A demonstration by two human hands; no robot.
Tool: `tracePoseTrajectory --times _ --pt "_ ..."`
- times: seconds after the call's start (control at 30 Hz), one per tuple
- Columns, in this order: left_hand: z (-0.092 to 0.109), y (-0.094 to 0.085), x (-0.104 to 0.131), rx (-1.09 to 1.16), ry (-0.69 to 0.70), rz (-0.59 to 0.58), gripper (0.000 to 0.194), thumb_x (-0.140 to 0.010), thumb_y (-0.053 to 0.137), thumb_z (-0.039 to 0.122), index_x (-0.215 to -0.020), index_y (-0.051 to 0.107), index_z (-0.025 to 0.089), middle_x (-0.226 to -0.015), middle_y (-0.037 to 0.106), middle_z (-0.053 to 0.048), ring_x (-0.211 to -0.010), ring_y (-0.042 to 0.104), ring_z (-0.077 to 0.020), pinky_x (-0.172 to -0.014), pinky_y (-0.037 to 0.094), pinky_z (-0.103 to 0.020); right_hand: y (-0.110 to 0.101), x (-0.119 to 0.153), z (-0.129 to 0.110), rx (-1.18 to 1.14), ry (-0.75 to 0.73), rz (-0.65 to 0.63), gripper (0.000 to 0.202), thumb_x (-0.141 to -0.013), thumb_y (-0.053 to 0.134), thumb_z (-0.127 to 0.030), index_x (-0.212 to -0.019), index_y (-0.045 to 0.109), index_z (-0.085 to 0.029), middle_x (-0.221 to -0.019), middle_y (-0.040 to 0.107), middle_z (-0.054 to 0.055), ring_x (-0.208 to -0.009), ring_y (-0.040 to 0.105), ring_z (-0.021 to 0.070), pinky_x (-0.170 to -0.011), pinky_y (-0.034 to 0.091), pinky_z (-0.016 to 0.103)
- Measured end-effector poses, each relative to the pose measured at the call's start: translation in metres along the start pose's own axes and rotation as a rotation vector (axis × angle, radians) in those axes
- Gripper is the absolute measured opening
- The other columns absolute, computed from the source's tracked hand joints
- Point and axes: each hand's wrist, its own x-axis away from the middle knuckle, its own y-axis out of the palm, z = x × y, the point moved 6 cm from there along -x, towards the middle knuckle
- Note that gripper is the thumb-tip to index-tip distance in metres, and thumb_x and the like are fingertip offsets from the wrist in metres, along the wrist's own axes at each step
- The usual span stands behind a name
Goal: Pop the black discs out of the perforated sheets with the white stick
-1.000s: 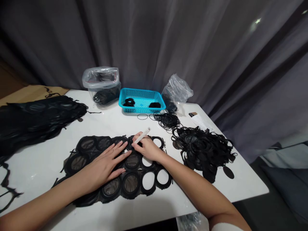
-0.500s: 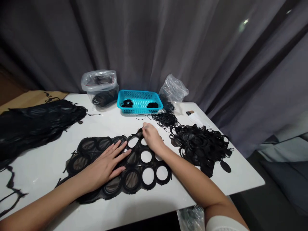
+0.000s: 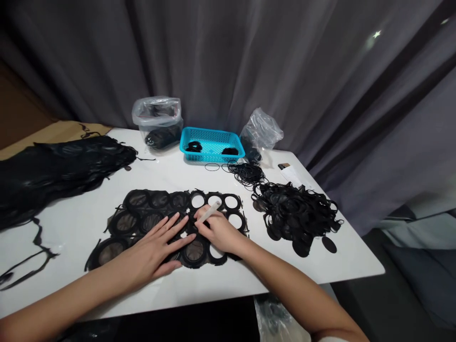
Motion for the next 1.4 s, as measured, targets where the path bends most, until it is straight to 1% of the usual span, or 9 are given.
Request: tracePoseTrajectory --times 0.4,0.67,0.83,0.93,1.0,1.07,1.17,1.27,1.4 --pt "-0.001 0.004 0.007 -0.062 -0.044 0.048 0.062 -0.094 0.059 0.049 -0.151 0.038 0.036 -0.165 0.017 -0.009 -0.148 0.021 -0.0433 -0.112 0.033 -0.061 0.001 -0.001 0.004 -0.066 0.032 -0.023 0.011 -0.097 0.05 -0.02 -0.086 0.051 -0.02 -0.103 0.053 0.004 -0.095 0.053 0.0169 -0.089 0.042 0.032" --pt "0.002 -0.004 0.007 -0.037 -0.052 0.071 0.058 -0.096 0.056 0.048 -0.15 0.039 0.035 -0.166 0.016 -0.006 -0.149 0.018 -0.0403 -0.114 0.031 -0.06 -0.001 -0.002 0.003 -0.058 0.024 -0.028 0.014 -0.096 0.051 -0.018 -0.083 0.048 -0.021 -0.101 0.053 0.004 -0.096 0.054 0.0171 -0.09 0.043 0.032" --pt "0.003 -0.003 0.008 -0.04 -0.05 0.078 0.056 -0.097 0.056 0.045 -0.15 0.041 0.034 -0.166 0.016 -0.006 -0.149 0.018 -0.0408 -0.114 0.031 -0.061 0.016 0.009 -0.004 0.149 -0.021 -0.001 0.009 -0.096 0.049 -0.016 -0.089 0.052 -0.021 -0.113 0.054 0.008 -0.105 0.052 0.0209 -0.093 0.045 0.036" --pt "0.003 -0.002 0.008 -0.057 -0.043 0.068 0.056 -0.097 0.056 0.044 -0.15 0.041 0.035 -0.166 0.015 -0.007 -0.149 0.019 -0.0425 -0.113 0.031 -0.062 0.022 0.007 -0.002 0.319 -0.075 0.038 0.011 -0.092 0.05 -0.012 -0.095 0.053 -0.022 -0.115 0.056 0.011 -0.107 0.05 0.0245 -0.087 0.046 0.037" --pt "0.003 -0.004 0.007 -0.059 -0.041 0.066 0.056 -0.097 0.056 0.044 -0.15 0.04 0.036 -0.166 0.016 -0.007 -0.148 0.021 -0.0433 -0.112 0.032 -0.063 0.005 0.0 0.008 0.313 -0.009 0.149 0.011 -0.094 0.047 -0.013 -0.09 0.052 -0.022 -0.099 0.059 0.008 -0.094 0.053 0.0226 -0.081 0.045 0.034" --pt "0.003 -0.007 0.005 -0.061 -0.044 0.068 0.057 -0.097 0.055 0.044 -0.151 0.038 0.038 -0.165 0.018 -0.007 -0.147 0.022 -0.0434 -0.111 0.033 -0.063 -0.027 -0.005 0.02 0.239 0.095 0.322 0.016 -0.098 0.04 -0.017 -0.085 0.048 -0.022 -0.084 0.057 0.004 -0.079 0.052 0.0198 -0.076 0.043 0.033" --pt "0.005 -0.011 0.005 -0.082 -0.051 0.056 0.057 -0.097 0.055 0.047 -0.151 0.038 0.038 -0.164 0.022 -0.009 -0.147 0.024 -0.0432 -0.11 0.035 -0.062 -0.062 -0.003 0.021 0.211 0.153 0.443 0.02 -0.102 0.034 -0.023 -0.086 0.046 -0.022 -0.083 0.057 0.005 -0.074 0.052 0.0193 -0.074 0.041 0.034" --pt "0.019 -0.01 0.012 -0.093 -0.025 0.04 0.056 -0.097 0.056 0.046 -0.149 0.042 0.033 -0.161 0.029 -0.012 -0.146 0.03 -0.0387 -0.112 0.036 -0.057 -0.052 0.01 0.0 0.176 0.108 0.334 0.018 -0.102 0.038 -0.025 -0.09 0.051 -0.022 -0.088 0.06 0.004 -0.082 0.056 0.0193 -0.078 0.043 0.033" --pt "0.05 -0.002 0.03 -0.089 0.005 0.046 0.057 -0.096 0.058 0.044 -0.148 0.043 0.028 -0.159 0.034 -0.013 -0.144 0.036 -0.0321 -0.114 0.037 -0.049 0.001 0.036 -0.032 0.095 0.013 0.039 0.015 -0.101 0.04 -0.02 -0.096 0.054 -0.021 -0.099 0.061 0.006 -0.095 0.056 0.0196 -0.085 0.045 0.033"
